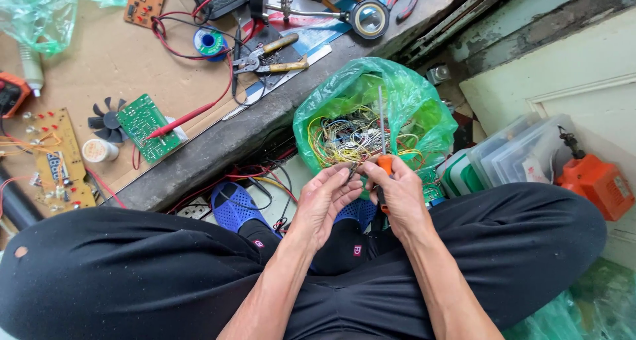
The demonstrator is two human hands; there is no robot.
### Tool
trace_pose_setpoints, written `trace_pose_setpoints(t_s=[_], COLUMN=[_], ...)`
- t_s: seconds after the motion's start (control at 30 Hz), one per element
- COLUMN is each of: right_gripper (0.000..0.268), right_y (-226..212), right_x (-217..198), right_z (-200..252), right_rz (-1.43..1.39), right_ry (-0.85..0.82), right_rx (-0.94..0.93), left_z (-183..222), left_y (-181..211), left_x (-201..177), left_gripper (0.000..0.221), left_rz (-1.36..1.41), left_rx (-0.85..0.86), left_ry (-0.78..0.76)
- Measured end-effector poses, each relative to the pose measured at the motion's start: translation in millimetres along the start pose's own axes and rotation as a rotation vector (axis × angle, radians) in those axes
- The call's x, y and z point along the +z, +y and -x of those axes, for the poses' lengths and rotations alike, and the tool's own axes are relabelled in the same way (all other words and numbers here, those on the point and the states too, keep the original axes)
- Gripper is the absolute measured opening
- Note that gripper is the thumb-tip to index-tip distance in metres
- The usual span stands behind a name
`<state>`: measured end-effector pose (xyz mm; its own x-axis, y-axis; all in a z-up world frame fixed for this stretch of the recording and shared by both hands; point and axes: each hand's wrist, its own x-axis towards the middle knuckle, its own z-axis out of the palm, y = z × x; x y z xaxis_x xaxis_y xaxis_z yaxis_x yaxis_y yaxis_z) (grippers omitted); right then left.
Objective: Sorting and untangling a bag of electronic wires and components using a small tool.
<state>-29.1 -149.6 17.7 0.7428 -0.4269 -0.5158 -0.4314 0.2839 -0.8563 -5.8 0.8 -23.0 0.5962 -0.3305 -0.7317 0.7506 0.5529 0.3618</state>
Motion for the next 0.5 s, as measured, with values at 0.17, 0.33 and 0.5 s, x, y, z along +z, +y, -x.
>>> trace_pose_setpoints(t_s=[0.17, 0.33, 0.5], right_gripper=[0.03, 0.028, 0.029], right_y=[8, 8, 1], right_x=[-4, 1, 3], right_z=[-5, -6, -4], right_rz=[-0.025, -0.02, -0.085], right_ry=[-0.047, -0.037, -0.045], right_rx=[0.019, 0.033, 0.064], left_z=[-9, -9, -9], left_y=[-9, -10, -10], left_x=[-11, -12, -14], left_gripper=[0.033, 0.027, 0.022], left_rz=[0.005, 0.019, 0.055], left_rx=[-0.047, -0.098, -0.148], left_ry=[0.004, 0.017, 0.053])
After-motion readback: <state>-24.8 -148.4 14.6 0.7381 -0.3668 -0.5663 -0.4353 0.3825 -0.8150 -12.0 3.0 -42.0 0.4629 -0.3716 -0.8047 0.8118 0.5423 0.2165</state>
